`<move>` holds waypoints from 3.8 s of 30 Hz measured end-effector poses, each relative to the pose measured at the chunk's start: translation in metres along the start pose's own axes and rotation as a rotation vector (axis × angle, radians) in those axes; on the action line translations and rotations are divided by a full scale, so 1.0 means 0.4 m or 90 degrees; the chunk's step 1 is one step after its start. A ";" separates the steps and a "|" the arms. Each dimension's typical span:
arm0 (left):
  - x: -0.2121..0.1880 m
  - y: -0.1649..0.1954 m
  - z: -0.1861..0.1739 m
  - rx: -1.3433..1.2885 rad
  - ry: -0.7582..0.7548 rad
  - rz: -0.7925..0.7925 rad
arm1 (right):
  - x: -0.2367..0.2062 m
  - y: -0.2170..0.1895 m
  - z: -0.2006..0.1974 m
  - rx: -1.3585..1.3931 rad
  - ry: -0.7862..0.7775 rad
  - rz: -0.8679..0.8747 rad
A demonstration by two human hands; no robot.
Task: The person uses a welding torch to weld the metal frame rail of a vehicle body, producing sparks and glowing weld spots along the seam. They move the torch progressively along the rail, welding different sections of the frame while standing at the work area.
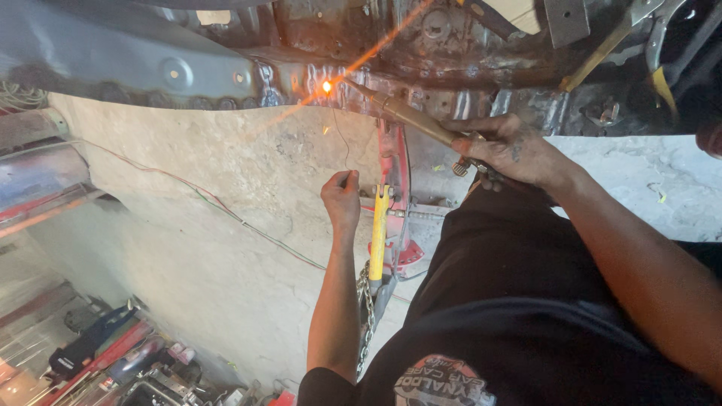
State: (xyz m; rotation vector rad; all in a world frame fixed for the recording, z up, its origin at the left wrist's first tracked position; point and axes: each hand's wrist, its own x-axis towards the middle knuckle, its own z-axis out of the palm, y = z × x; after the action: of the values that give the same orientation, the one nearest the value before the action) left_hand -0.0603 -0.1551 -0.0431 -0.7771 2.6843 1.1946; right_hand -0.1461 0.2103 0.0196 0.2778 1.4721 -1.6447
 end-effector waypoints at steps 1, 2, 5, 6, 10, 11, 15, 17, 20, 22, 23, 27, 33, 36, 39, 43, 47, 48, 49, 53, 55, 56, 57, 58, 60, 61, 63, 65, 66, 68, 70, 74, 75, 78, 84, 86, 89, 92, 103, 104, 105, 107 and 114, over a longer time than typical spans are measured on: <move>0.000 0.000 0.000 -0.001 0.000 0.002 | 0.001 0.002 0.001 0.004 0.002 0.001; 0.000 0.000 0.000 -0.001 -0.002 -0.002 | 0.003 0.003 0.002 0.005 0.003 0.012; -0.002 0.000 0.000 0.001 -0.005 -0.015 | 0.008 0.006 0.003 0.009 0.005 0.025; -0.003 0.000 0.000 0.002 -0.006 -0.020 | 0.008 0.008 0.003 0.012 0.006 0.018; -0.010 0.001 -0.001 -0.016 -0.014 0.005 | 0.009 0.008 0.002 0.012 0.001 0.006; -0.012 0.002 -0.001 -0.014 -0.016 0.000 | 0.009 0.008 0.002 0.011 0.001 0.011; -0.016 0.001 0.001 0.001 -0.021 0.000 | 0.003 0.004 0.000 0.022 0.000 0.005; -0.017 -0.001 0.001 0.003 -0.022 0.001 | 0.001 0.002 0.000 0.026 0.000 0.000; -0.016 -0.007 0.001 0.003 -0.026 0.001 | 0.005 0.000 0.001 0.021 0.001 0.002; -0.015 -0.011 0.000 0.017 -0.024 0.012 | 0.005 -0.001 -0.001 0.021 -0.005 -0.009; -0.015 -0.012 0.000 0.012 -0.024 0.013 | 0.005 0.000 -0.001 0.029 -0.009 -0.007; -0.016 -0.008 0.001 0.002 -0.028 0.008 | 0.004 0.000 -0.002 0.038 -0.009 0.012; -0.029 0.009 0.002 -0.014 -0.043 -0.025 | 0.011 0.002 -0.002 0.027 -0.007 0.001; -0.041 0.016 0.010 -0.005 -0.051 -0.016 | 0.010 0.005 -0.004 0.026 -0.011 -0.006; -0.053 0.024 0.022 0.007 -0.066 -0.027 | 0.005 0.007 -0.004 0.037 -0.015 -0.014; -0.073 0.031 0.039 -0.003 -0.122 -0.092 | 0.003 0.000 0.002 0.009 0.008 0.000; -0.088 0.027 0.050 -0.024 -0.158 -0.073 | -0.001 -0.012 0.002 0.001 0.006 0.017; -0.091 0.025 0.053 -0.038 -0.162 -0.075 | -0.002 -0.014 0.004 0.001 0.009 0.020; -0.093 0.022 0.055 -0.051 -0.166 -0.078 | -0.004 -0.016 0.006 0.001 0.011 0.022; -0.095 0.013 0.056 -0.045 -0.171 -0.053 | -0.007 -0.021 0.009 0.013 0.010 0.034; -0.096 0.013 0.057 -0.067 -0.178 -0.043 | -0.007 -0.023 0.009 0.010 0.010 0.012; -0.094 0.013 0.058 -0.062 -0.182 -0.027 | -0.006 -0.023 0.008 0.009 0.007 0.005; -0.093 0.014 0.058 -0.057 -0.186 -0.011 | -0.006 -0.024 0.006 0.008 0.004 -0.002; -0.092 0.014 0.059 -0.051 -0.189 0.004 | -0.005 -0.024 0.004 0.007 0.000 -0.009; -0.091 0.015 0.060 -0.035 -0.190 -0.005 | -0.006 -0.022 0.001 -0.001 0.000 -0.002; -0.090 0.015 0.060 -0.026 -0.191 -0.009 | -0.006 -0.021 0.000 -0.004 0.000 0.002; -0.090 0.014 0.059 -0.049 -0.208 -0.016 | -0.006 -0.016 0.002 0.000 0.001 0.012; -0.089 0.012 0.061 -0.067 -0.215 -0.021 | -0.003 -0.011 0.003 0.003 0.000 0.005; -0.090 0.011 0.063 -0.073 -0.214 -0.023 | 0.000 -0.010 0.004 0.003 -0.002 -0.005; -0.091 0.010 0.063 -0.071 -0.210 -0.022 | 0.004 -0.008 0.005 0.005 -0.005 -0.022; -0.091 0.010 0.062 -0.053 -0.204 -0.015 | 0.003 -0.008 0.006 0.007 -0.005 -0.035; -0.099 0.014 0.055 -0.037 -0.196 -0.016 | -0.006 -0.013 0.009 0.012 0.009 0.011; -0.101 0.016 0.054 -0.043 -0.193 -0.014 | -0.007 -0.016 0.009 0.021 0.005 0.004; -0.102 0.019 0.052 -0.023 -0.188 -0.001 | -0.010 -0.024 0.010 0.003 0.007 0.020; -0.098 0.018 0.048 -0.009 -0.176 -0.003 | -0.013 -0.020 0.007 0.024 -0.006 -0.006; -0.096 0.015 0.046 -0.010 -0.176 -0.004 | -0.009 -0.009 0.004 0.013 -0.001 -0.004; -0.096 0.010 0.046 -0.013 -0.175 0.000 | 0.005 0.014 0.000 -0.017 0.010 -0.005; -0.095 0.008 0.045 -0.019 -0.174 -0.001 | 0.021 0.034 -0.002 -0.042 0.010 -0.078; -0.092 0.019 0.039 0.015 -0.172 -0.019 | -0.002 -0.001 0.006 -0.001 0.013 0.013; -0.092 0.019 0.038 0.015 -0.171 -0.015 | -0.002 -0.005 0.005 -0.001 0.007 0.005; -0.091 0.019 0.038 0.016 -0.170 -0.011 | -0.001 -0.008 0.004 -0.001 0.002 -0.003; -0.091 0.017 0.039 0.007 -0.168 -0.014 | 0.003 -0.011 0.003 -0.004 -0.003 -0.002; -0.087 0.010 0.042 -0.025 -0.160 -0.026 | 0.006 -0.001 0.001 0.008 -0.003 0.015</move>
State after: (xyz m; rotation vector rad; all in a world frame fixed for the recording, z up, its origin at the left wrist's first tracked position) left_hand -0.0339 -0.1265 -0.0419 -0.6350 2.4393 1.2469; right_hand -0.1478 0.2086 0.0184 0.2970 1.4507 -1.6360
